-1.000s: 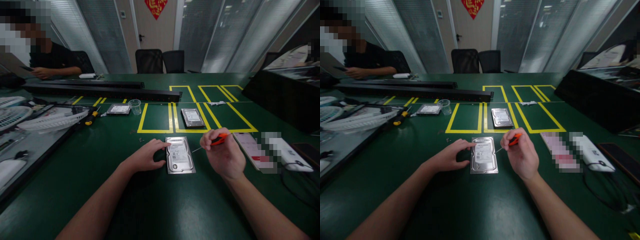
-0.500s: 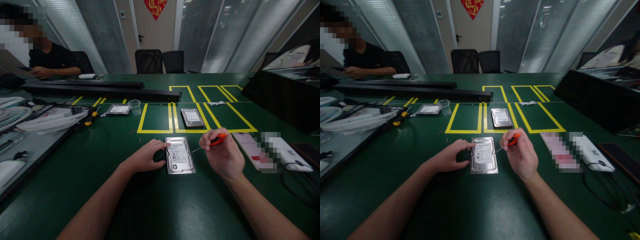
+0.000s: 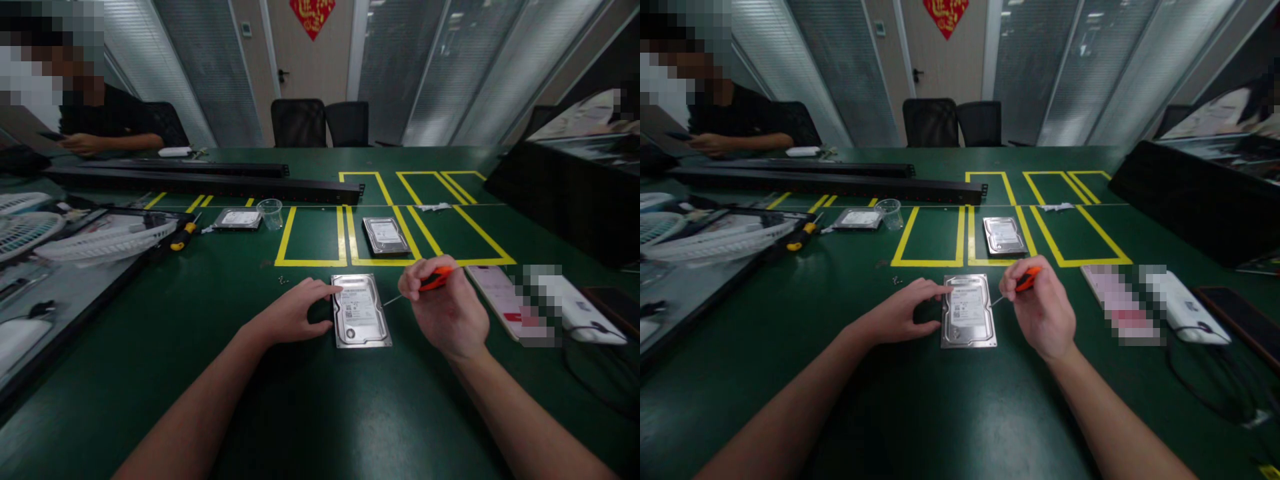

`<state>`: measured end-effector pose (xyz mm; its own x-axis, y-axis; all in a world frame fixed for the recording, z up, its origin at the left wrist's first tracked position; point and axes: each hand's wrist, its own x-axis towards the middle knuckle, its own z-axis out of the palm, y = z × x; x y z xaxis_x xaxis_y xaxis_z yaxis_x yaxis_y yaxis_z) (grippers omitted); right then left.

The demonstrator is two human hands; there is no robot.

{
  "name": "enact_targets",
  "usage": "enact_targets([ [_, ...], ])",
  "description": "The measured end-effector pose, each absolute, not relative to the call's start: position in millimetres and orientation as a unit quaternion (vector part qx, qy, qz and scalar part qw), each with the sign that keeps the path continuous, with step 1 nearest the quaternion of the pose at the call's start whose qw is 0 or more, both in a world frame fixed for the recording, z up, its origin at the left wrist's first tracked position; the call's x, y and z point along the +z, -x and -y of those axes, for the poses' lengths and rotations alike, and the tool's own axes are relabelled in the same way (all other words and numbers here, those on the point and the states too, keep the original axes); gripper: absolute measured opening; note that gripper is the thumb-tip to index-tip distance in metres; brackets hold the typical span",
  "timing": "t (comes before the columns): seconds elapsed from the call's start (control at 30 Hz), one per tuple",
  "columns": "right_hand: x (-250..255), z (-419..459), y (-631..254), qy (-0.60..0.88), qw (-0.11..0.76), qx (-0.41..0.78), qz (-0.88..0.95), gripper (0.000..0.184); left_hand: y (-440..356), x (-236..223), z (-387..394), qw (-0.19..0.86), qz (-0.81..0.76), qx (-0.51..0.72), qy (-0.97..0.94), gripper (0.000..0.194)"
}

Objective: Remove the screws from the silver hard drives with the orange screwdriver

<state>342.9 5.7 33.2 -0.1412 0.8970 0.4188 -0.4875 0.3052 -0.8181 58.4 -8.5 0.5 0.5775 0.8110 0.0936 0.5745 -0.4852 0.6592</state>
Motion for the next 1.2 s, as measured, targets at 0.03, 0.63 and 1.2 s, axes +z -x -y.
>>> enact_targets([
  [0.03, 33.4, -5.8, -343.1, 0.198, 0.624, 0.556, 0.512, 0.029, -58.3, 0.6, 8.3, 0.295, -0.415, 0.2, -0.837, 0.068],
  [0.63, 35.0, -6.9, -342.9, 0.198, 0.612, 0.57, 0.512, 0.034, -58.4, 0.5, 7.8, 0.297, -0.417, 0.198, -0.836, 0.069],
  [1.2, 51.9, -18.1, -328.7, 0.233, 0.568, 0.555, 0.562, 0.018, -58.7, 1.8, 7.9, 0.296, -0.415, 0.198, -0.837, 0.068],
])
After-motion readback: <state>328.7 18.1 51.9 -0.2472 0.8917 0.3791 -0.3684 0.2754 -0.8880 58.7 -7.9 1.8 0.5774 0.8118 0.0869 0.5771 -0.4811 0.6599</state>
